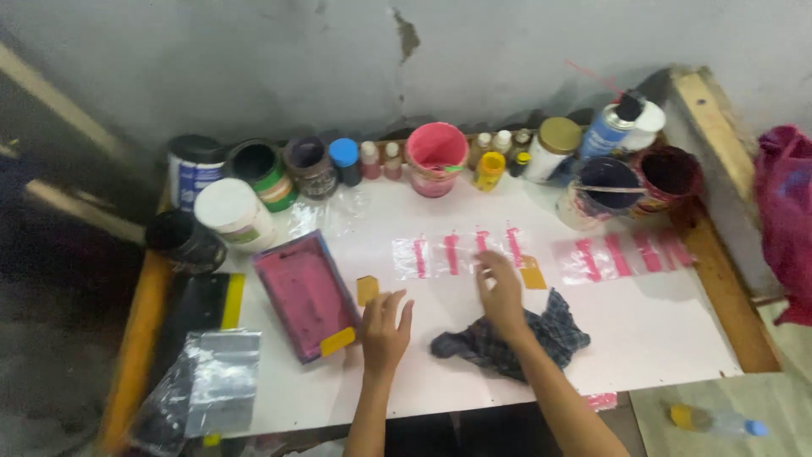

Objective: Mixing pink ink in a small cup using a stick, applying it to a small rectangular frame, and cleaning the frame and surrounding area with a checkered cloth.

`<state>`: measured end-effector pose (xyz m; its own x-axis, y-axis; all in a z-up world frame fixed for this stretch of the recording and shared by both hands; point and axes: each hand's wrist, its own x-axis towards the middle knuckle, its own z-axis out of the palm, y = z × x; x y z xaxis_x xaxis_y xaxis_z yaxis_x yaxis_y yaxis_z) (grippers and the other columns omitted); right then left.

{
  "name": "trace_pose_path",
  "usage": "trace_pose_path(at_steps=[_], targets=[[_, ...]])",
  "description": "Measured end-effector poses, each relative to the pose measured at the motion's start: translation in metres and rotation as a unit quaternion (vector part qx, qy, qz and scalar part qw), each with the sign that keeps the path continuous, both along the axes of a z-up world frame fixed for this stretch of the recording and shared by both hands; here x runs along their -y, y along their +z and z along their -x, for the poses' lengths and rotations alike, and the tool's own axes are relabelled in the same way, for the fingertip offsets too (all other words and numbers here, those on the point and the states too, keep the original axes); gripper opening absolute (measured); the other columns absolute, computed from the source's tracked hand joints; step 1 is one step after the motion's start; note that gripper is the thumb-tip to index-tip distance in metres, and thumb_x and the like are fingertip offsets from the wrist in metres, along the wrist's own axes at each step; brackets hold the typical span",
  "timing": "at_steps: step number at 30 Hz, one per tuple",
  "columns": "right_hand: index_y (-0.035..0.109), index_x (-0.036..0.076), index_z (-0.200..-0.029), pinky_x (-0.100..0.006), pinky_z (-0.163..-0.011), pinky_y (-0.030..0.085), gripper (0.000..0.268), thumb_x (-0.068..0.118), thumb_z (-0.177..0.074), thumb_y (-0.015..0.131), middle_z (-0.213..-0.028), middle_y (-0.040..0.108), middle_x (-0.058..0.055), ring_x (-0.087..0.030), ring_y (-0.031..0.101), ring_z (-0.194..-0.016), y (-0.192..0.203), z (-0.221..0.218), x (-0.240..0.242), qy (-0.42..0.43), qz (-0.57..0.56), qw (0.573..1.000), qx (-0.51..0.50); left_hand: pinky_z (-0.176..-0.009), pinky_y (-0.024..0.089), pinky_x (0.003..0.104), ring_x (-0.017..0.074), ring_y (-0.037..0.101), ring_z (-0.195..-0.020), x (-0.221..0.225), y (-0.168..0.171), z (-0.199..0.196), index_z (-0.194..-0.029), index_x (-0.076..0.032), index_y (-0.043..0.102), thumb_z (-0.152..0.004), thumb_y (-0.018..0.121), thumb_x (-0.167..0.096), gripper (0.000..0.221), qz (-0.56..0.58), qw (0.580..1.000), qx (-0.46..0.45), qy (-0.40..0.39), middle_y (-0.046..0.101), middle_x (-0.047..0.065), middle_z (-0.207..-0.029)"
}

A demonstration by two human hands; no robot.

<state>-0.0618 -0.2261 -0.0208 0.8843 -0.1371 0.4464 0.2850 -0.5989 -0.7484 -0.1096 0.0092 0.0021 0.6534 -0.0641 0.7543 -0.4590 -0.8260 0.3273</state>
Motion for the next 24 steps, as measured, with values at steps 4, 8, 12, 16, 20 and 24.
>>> trace_pose_path(at_steps=[4,8,12,16,20,24], targets=[[0.074,0.008,-0.114,-0.036,-0.082,0.062,0.021,0.007,-0.095,0.065,-0.120,0.064,-0.016,-0.031,0.071,-0.098,-0.029,-0.028,0.080,-0.155,0.047,0.981,-0.111,-0.081,0.056,0.039,0.0281,0.065,-0.096,0.028,-0.032,-0.042,-0.116,-0.010,0.068,-0.090,0.075,-0.026,0.032,0.038,0.988,-0.139,0.049,0.062,0.010,-0.109],[0.076,0.011,-0.113,-0.034,-0.087,0.062,0.021,0.020,-0.095,0.069,-0.121,0.063,-0.012,-0.028,0.070,-0.104,-0.087,-0.052,0.136,-0.184,0.072,0.960,-0.197,-0.092,0.053,0.043,0.0357,0.061,-0.109,0.037,-0.031,-0.064,-0.130,0.001,0.058,-0.095,0.066,-0.019,0.040,0.003,0.949,-0.279,0.149,0.056,0.020,-0.124],[0.077,0.007,-0.111,-0.039,-0.091,0.060,0.022,0.016,-0.094,0.068,-0.116,0.064,-0.015,-0.033,0.068,-0.108,-0.090,-0.064,0.140,-0.157,0.076,0.954,-0.243,-0.091,0.051,0.040,0.0319,0.058,-0.113,0.036,-0.032,-0.079,-0.129,-0.002,0.059,-0.100,0.062,-0.025,0.037,-0.003,0.913,-0.356,0.198,0.055,0.016,-0.126],[0.077,0.012,-0.111,-0.034,-0.092,0.057,0.024,0.028,-0.095,0.069,-0.114,0.063,-0.007,-0.025,0.064,-0.111,-0.087,-0.075,0.130,-0.178,0.097,0.936,-0.287,-0.085,0.051,0.039,0.0282,0.058,-0.105,0.024,-0.061,-0.094,-0.114,-0.008,0.061,-0.097,0.066,-0.024,0.024,-0.006,0.927,-0.307,0.214,0.056,0.010,-0.116],[0.077,0.010,-0.106,-0.035,-0.085,0.058,0.019,0.025,-0.095,0.069,-0.105,0.064,-0.007,-0.024,0.064,-0.105,-0.082,-0.079,0.121,-0.180,0.109,0.929,-0.305,-0.083,0.050,0.036,0.0231,0.055,-0.106,0.025,-0.064,-0.097,-0.101,-0.013,0.060,-0.098,0.065,-0.029,0.017,-0.019,0.913,-0.342,0.220,0.053,0.002,-0.113],[0.073,-0.001,-0.103,-0.036,-0.083,0.059,0.018,0.011,-0.097,0.061,-0.101,0.060,-0.016,-0.031,0.061,-0.105,0.013,-0.050,0.081,-0.153,0.099,0.930,-0.319,-0.084,0.049,0.038,0.0249,0.055,-0.108,0.028,-0.054,-0.096,-0.097,-0.010,0.063,-0.100,0.061,-0.022,0.012,-0.036,0.912,-0.347,0.218,0.055,0.005,-0.111]])
